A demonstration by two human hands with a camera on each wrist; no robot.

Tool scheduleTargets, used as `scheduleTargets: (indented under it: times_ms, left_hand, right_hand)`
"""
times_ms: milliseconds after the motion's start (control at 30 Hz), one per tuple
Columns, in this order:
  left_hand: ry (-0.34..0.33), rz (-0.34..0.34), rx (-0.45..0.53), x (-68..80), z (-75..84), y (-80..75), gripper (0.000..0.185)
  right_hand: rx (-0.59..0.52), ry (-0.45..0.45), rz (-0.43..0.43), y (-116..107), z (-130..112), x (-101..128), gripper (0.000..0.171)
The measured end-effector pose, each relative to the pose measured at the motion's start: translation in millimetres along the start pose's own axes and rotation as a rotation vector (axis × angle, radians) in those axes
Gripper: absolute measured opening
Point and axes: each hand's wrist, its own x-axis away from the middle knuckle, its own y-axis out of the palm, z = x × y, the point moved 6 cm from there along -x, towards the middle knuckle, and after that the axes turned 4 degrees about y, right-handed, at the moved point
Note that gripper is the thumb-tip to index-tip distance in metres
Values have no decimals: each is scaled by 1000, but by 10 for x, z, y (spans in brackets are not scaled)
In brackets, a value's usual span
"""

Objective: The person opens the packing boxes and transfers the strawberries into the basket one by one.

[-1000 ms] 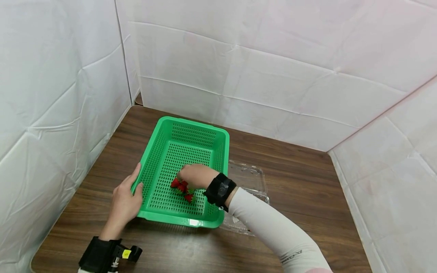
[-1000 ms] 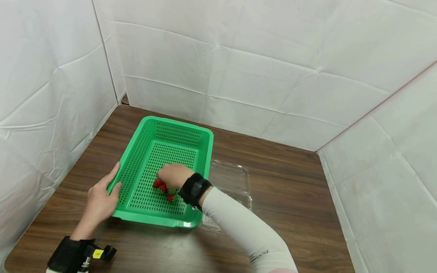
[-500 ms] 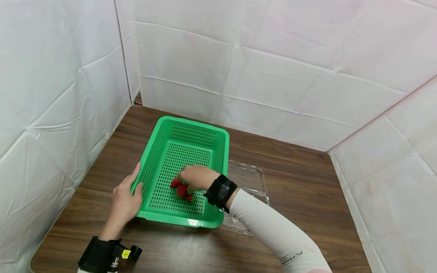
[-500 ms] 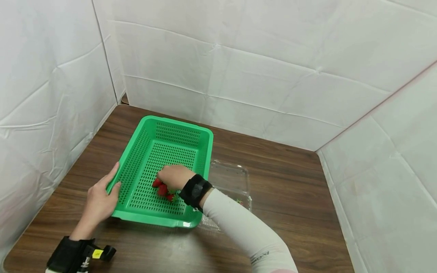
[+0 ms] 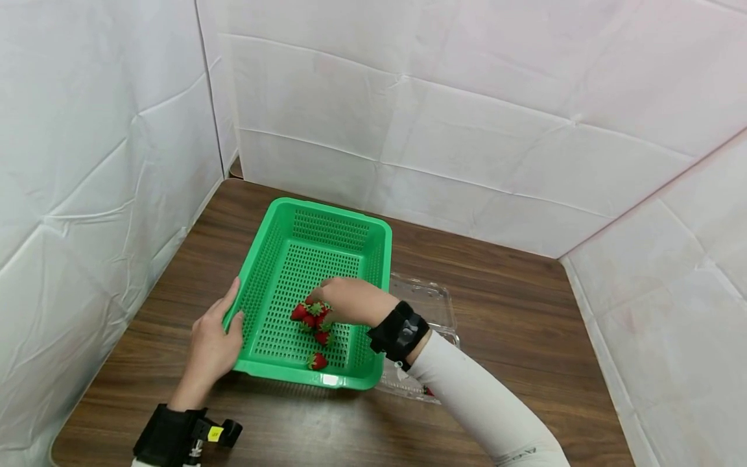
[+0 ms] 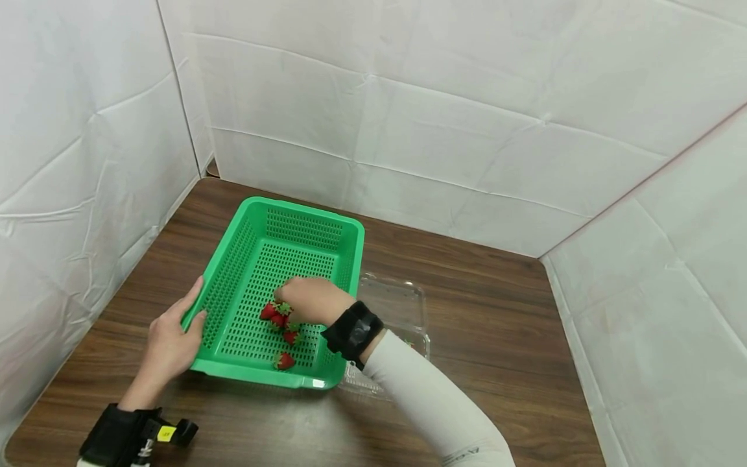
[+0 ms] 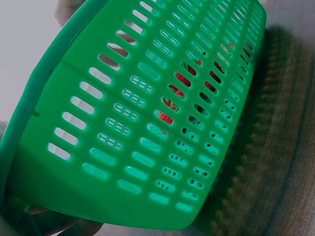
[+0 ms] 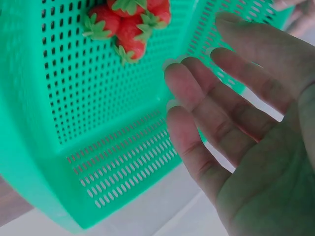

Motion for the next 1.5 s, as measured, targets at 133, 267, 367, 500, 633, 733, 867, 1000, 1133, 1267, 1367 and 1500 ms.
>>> scheduleTargets:
  times_ms: [133, 267, 367, 500, 633, 733, 867, 1000, 1133, 1267, 1367, 1500]
  left_hand:
    - [-9, -9, 5, -9, -3, -1, 62]
    - [-9, -9, -4, -8, -12, 9, 62]
    - [-1, 3, -12, -6, -18, 15, 61]
    - [2, 8, -12, -2, -20, 17, 61]
    - [3, 7, -11, 0, -13, 16, 61]
    - [-1, 6, 7, -6, -10, 17, 61]
    - [-10, 4, 27, -10, -4, 12, 60]
    - [-13, 3, 23, -3, 7, 8, 60]
    - [-9, 9, 21, -2, 11, 6, 60]
    - [-2, 15, 12, 0, 14, 6, 60]
    - [-2, 15, 7, 1, 15, 8, 60]
    - [-5, 13, 12, 2, 17, 3, 60]
  right_hand:
    - [-2, -10, 53, -116, 36, 137, 41]
    - [3, -10, 115, -198, 99, 278, 39]
    - [-9, -6, 148, -222, 160, 381, 37]
    - [-55, 10, 169, -227, 241, 531, 36]
    - [-80, 40, 190, -196, 333, 677, 32]
    - [-101, 49, 218, -173, 407, 775, 29]
    - [-147, 63, 248, -147, 520, 893, 25]
    - [-158, 82, 266, -85, 634, 986, 20]
    - [-138, 88, 275, 3, 718, 1058, 16]
    - [-130, 106, 253, 121, 796, 1127, 20]
    - [-136, 119, 223, 232, 857, 1176, 24]
    - [-176, 111, 189, 380, 918, 1222, 20]
